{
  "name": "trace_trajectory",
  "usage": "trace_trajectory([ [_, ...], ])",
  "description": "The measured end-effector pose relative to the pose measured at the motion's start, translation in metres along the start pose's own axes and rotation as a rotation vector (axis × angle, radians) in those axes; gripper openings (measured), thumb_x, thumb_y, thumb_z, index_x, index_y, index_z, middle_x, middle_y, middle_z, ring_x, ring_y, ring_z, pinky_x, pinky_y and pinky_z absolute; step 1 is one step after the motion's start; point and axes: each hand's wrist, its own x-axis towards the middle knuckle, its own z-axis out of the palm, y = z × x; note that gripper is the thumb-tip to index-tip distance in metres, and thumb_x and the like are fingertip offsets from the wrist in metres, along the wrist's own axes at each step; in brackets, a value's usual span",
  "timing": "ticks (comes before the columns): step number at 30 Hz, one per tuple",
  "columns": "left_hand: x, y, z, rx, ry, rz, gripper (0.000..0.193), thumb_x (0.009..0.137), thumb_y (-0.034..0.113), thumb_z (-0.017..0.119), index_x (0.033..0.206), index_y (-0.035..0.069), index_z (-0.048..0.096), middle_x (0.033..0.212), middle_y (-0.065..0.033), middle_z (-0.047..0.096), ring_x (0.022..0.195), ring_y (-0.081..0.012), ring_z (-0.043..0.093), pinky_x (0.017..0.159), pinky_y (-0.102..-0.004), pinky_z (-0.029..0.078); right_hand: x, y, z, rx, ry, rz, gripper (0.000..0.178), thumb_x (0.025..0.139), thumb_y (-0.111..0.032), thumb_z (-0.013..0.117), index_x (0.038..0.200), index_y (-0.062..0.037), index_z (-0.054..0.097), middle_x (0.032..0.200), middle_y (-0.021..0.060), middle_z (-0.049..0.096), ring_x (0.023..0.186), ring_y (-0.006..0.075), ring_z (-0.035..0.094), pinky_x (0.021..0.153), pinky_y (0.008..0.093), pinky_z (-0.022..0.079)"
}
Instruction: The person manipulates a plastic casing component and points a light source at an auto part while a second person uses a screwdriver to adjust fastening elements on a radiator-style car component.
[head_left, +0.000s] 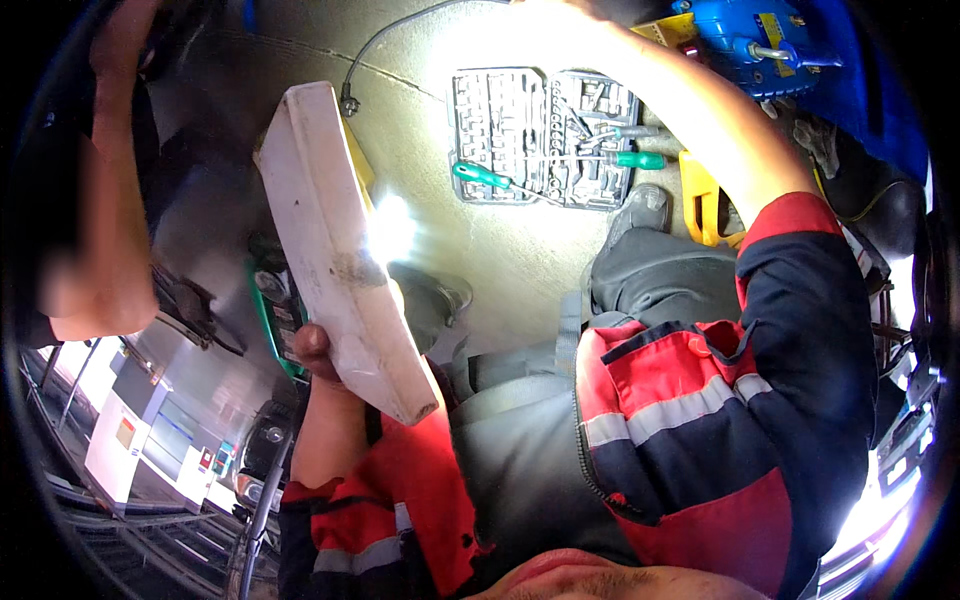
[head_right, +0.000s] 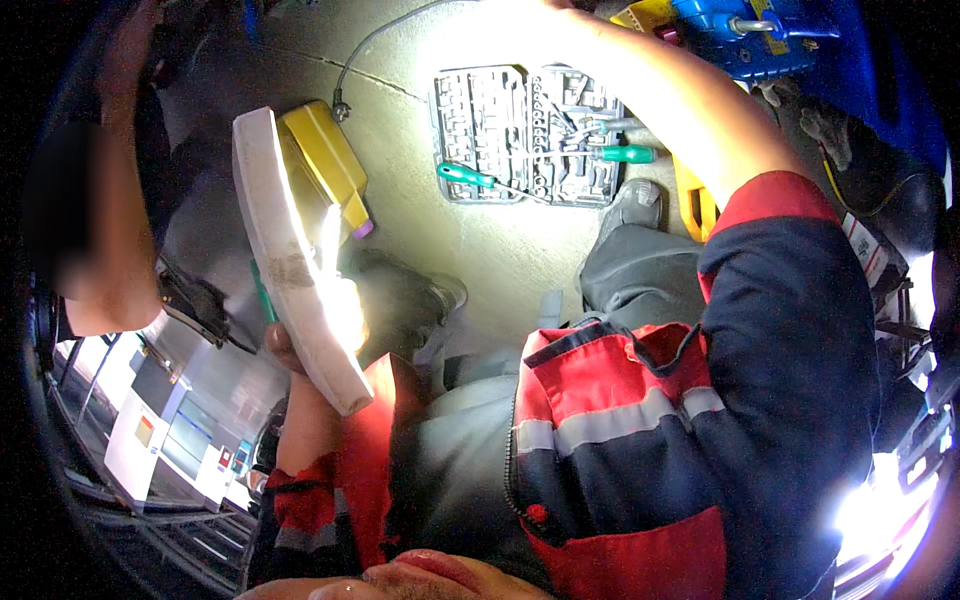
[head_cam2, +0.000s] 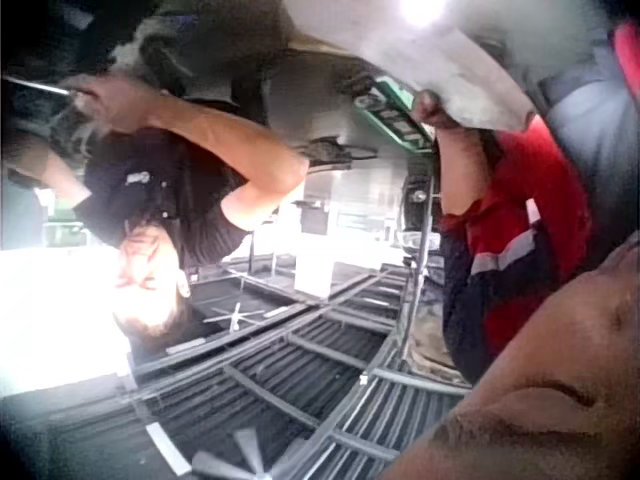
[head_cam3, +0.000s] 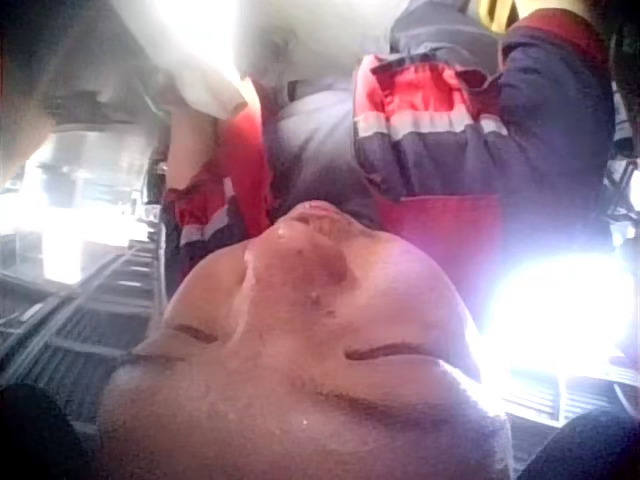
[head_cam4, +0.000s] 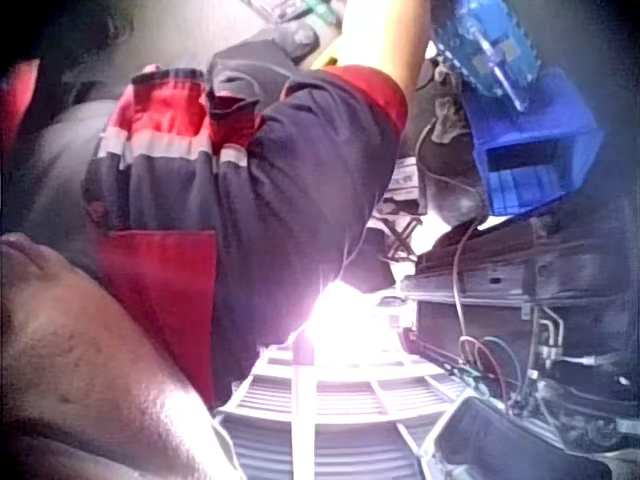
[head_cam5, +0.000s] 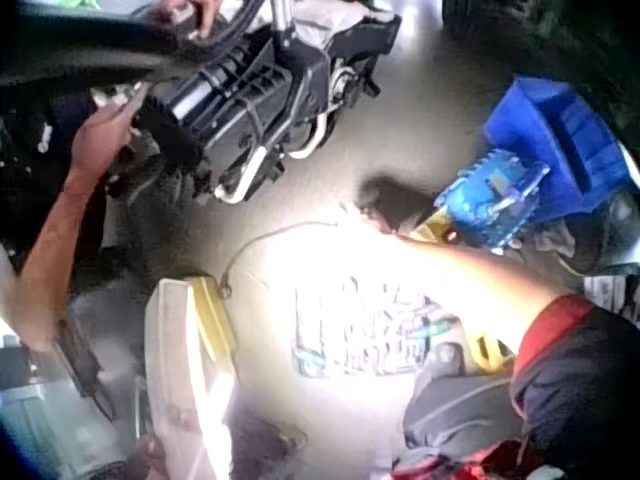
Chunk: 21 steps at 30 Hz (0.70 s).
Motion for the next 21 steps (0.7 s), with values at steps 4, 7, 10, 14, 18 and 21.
trace_trajectory([
  [4, -0.007, -0.005, -0.013, -0.031, 0.037, 0.035, 0.083, 0.069, 0.025, 0.071, 0.138, -0.002, 0.033, 0.127, -0.0208, 0.05, 0.111, -0.0349, 0.056, 0.091, -0.0458, 0.051, -0.012, 0.016, 0.051, 0.053, -0.302, -0.008, 0.018, 0.087, -0.01, 0.052, 0.099, -0.0038, 0.065, 0.081, 0.0136, 0.064, 0.07, 0.0212, 0.062, 0.066, 0.0323, 0.053],
  [7, -0.01, -0.006, -0.021, -0.017, 0.077, 0.039, 0.081, 0.069, 0.032, 0.07, 0.134, -0.002, 0.036, 0.118, -0.0202, 0.052, 0.1, -0.0326, 0.058, 0.083, -0.0427, 0.052, -0.021, 0.018, 0.109, -0.614, -0.715, 0.179, 0.019, 0.088, -0.012, 0.052, 0.094, -0.0038, 0.067, 0.09, 0.011, 0.066, 0.082, 0.0182, 0.064, 0.071, 0.0306, 0.054],
  [10, 0.001, -0.009, 0.018, 0.031, 0.143, 0.051, 0.08, 0.069, 0.035, 0.07, 0.131, -0.004, 0.039, 0.111, -0.0208, 0.055, 0.092, -0.0312, 0.06, 0.077, -0.0401, 0.054, -0.044, 0.021, 0.136, -0.768, -0.732, 0.13, 0.02, 0.087, -0.016, 0.052, 0.094, -0.0031, 0.066, 0.095, 0.015, 0.063, 0.089, 0.0215, 0.061, 0.076, 0.0341, 0.051],
  [14, 0.002, -0.008, 0.014, 0.023, 0.098, 0.043, 0.082, 0.068, 0.028, 0.069, 0.136, -0.004, 0.034, 0.121, -0.0238, 0.054, 0.106, -0.0354, 0.058, 0.088, -0.0453, 0.053, -0.062, 0.025, 0.167, -0.745, -0.155, 0.237, 0.029, 0.088, -0.025, 0.05, 0.109, -0.0076, 0.059, 0.111, 0.0113, 0.056, 0.105, 0.0258, 0.054, 0.088, 0.042, 0.042],
  [18, 0.005, -0.003, 0.0, 0.087, 0.133, -0.006, 0.083, 0.067, 0.025, 0.069, 0.136, -0.004, 0.034, 0.124, -0.022, 0.053, 0.107, -0.0353, 0.058, 0.091, -0.0468, 0.051, -0.062, 0.015, 0.164, -0.735, -0.239, 0.314, 0.029, 0.086, -0.023, 0.052, 0.108, -0.006, 0.058, 0.113, 0.014, 0.054, 0.106, 0.0267, 0.054, 0.088, 0.0424, 0.042],
  [21, 0.002, 0.002, 0.003, 0.218, 0.204, 0.015, 0.085, 0.066, 0.026, 0.069, 0.137, -0.004, 0.034, 0.124, -0.0203, 0.053, 0.108, -0.0349, 0.058, 0.092, -0.0463, 0.05, -0.068, 0.015, 0.166, -0.706, -0.25, 0.311, 0.029, 0.085, -0.021, 0.052, 0.11, -0.0078, 0.057, 0.116, 0.0139, 0.052, 0.106, 0.0277, 0.054, 0.09, 0.0443, 0.043],
])
